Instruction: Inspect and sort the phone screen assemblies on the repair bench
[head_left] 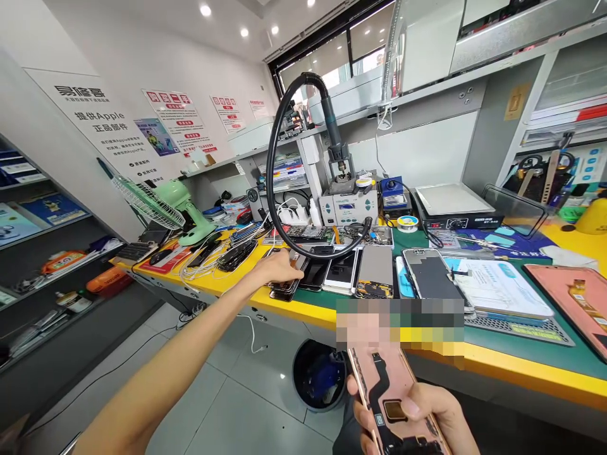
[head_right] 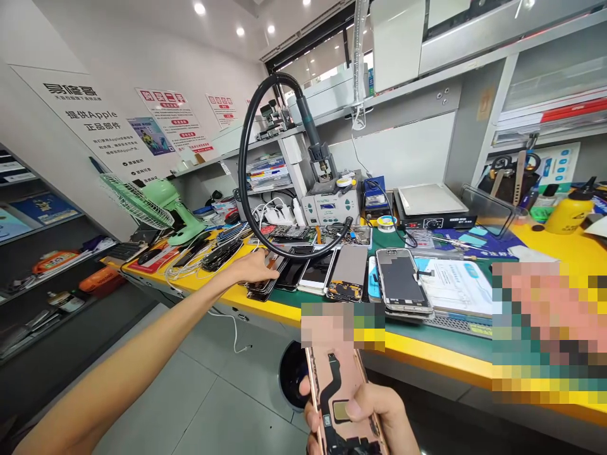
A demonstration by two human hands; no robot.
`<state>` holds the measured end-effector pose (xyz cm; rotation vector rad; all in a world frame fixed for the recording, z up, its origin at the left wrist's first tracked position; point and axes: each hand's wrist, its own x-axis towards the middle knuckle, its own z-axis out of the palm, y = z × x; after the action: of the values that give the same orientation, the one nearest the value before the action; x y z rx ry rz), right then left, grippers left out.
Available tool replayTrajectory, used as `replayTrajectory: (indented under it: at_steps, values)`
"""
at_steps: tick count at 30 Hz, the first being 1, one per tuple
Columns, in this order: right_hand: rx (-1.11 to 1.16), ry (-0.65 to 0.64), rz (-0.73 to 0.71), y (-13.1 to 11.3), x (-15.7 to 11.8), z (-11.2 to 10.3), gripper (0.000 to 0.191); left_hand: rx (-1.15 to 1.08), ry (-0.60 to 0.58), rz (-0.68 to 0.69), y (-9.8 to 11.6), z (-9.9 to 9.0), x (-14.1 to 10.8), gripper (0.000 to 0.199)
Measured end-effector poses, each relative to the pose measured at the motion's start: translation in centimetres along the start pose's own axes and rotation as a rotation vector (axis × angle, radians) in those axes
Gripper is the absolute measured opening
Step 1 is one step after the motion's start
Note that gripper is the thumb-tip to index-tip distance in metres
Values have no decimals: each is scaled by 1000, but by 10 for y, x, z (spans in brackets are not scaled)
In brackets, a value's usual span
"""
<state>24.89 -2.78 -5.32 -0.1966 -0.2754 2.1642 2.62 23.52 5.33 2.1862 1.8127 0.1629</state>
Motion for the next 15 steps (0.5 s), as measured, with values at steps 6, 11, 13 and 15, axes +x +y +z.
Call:
replayTrajectory:
  at_steps: [6,11,13,15]
  values:
    - [-30,-13,-44,2,0,3,53,80,-12,-40,6,-3,-1,68]
    - [-35,-19,-81,3,0,6,48,93,-46,-65,4,0,1,67]
    - [-36,-44,-59,3,1,6,49,90,-36,-76,4,1,0,65]
    - [-41,-74,-39,2,1,6,52,91,-19,-84,5,1,-1,66]
